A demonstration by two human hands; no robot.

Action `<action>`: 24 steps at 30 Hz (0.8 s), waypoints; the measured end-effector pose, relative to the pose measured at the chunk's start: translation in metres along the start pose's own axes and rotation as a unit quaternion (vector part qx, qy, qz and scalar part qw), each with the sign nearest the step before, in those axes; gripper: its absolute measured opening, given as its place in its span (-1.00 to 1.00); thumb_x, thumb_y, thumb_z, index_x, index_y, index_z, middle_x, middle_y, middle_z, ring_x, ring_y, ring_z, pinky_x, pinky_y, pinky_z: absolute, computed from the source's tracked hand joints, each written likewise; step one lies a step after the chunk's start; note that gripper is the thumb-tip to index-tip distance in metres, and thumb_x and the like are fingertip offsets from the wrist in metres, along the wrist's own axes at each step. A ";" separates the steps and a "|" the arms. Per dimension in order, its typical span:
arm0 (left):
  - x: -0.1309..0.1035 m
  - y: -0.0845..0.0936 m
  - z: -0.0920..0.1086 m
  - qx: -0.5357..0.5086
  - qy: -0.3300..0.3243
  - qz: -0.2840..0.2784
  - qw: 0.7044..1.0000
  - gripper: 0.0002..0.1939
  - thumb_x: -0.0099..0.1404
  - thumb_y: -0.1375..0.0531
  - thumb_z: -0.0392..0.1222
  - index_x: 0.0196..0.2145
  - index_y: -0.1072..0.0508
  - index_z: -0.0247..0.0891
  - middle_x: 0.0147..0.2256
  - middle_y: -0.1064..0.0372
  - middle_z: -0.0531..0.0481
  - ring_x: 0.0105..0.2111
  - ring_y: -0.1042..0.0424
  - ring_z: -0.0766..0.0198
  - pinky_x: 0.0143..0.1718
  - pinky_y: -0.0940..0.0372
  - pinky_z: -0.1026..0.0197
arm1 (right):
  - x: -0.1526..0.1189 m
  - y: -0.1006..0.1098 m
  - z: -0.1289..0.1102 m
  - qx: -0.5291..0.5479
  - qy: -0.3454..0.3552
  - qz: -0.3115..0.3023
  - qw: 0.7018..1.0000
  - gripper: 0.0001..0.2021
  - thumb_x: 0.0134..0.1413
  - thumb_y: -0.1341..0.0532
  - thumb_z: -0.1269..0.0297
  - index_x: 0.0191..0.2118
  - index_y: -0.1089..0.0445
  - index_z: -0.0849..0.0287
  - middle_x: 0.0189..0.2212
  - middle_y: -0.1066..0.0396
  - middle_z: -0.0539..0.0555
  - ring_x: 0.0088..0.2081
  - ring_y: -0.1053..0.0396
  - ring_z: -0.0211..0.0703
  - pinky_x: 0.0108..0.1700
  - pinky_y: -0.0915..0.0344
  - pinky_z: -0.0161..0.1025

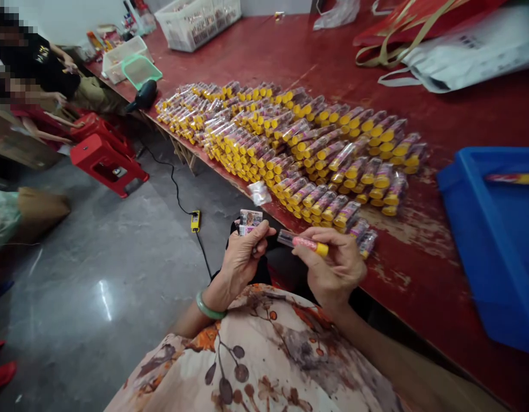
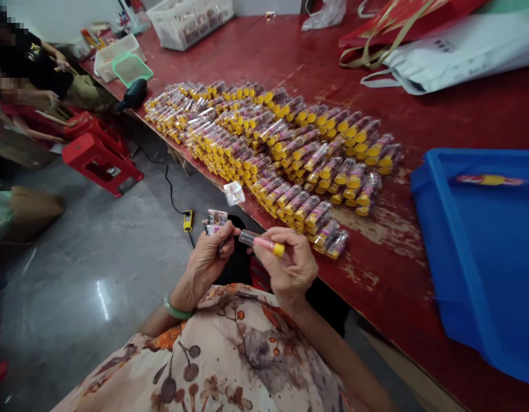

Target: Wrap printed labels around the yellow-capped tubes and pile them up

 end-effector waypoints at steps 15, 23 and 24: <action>0.070 0.033 0.012 0.193 -0.264 0.119 0.938 -0.69 -0.10 -0.42 -0.08 -0.47 -0.48 -0.33 -0.52 -0.34 0.09 -0.51 -0.26 0.41 -0.43 -0.17 0.32 | 0.004 -0.002 0.041 -0.158 -0.206 -0.085 0.962 -0.79 -0.06 -0.31 0.13 -0.41 -0.45 0.20 -0.58 -0.35 -0.04 -0.58 -0.30 -0.28 -0.49 -0.24 -0.34; 0.114 0.002 -0.002 0.481 -0.211 0.132 0.840 -0.78 0.08 -0.29 -0.15 -0.28 -0.53 -0.21 -0.32 -0.46 -0.08 -0.28 -0.39 0.16 -0.26 -0.19 0.22 | 0.000 0.013 0.038 -0.186 -0.222 -0.038 0.956 -0.76 -0.14 -0.34 0.08 -0.46 -0.46 0.17 -0.54 -0.37 -0.01 -0.55 -0.33 -0.26 -0.52 -0.32 -0.37; 0.114 0.002 -0.004 0.493 -0.208 0.138 0.833 -0.85 0.11 -0.25 -0.20 -0.31 -0.54 -0.21 -0.33 -0.46 -0.09 -0.28 -0.39 0.15 -0.26 -0.18 0.21 | -0.001 0.017 0.038 -0.191 -0.221 -0.026 0.956 -0.76 -0.16 -0.34 0.07 -0.47 -0.46 0.16 -0.52 -0.38 0.01 -0.53 -0.35 -0.24 -0.52 -0.34 -0.36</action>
Point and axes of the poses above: each hand's wrist, its own x-axis towards the middle knuckle, its own y-axis out of the back of the hand, z = x × y, the point moved 6 cm from there along x, towards the middle knuckle
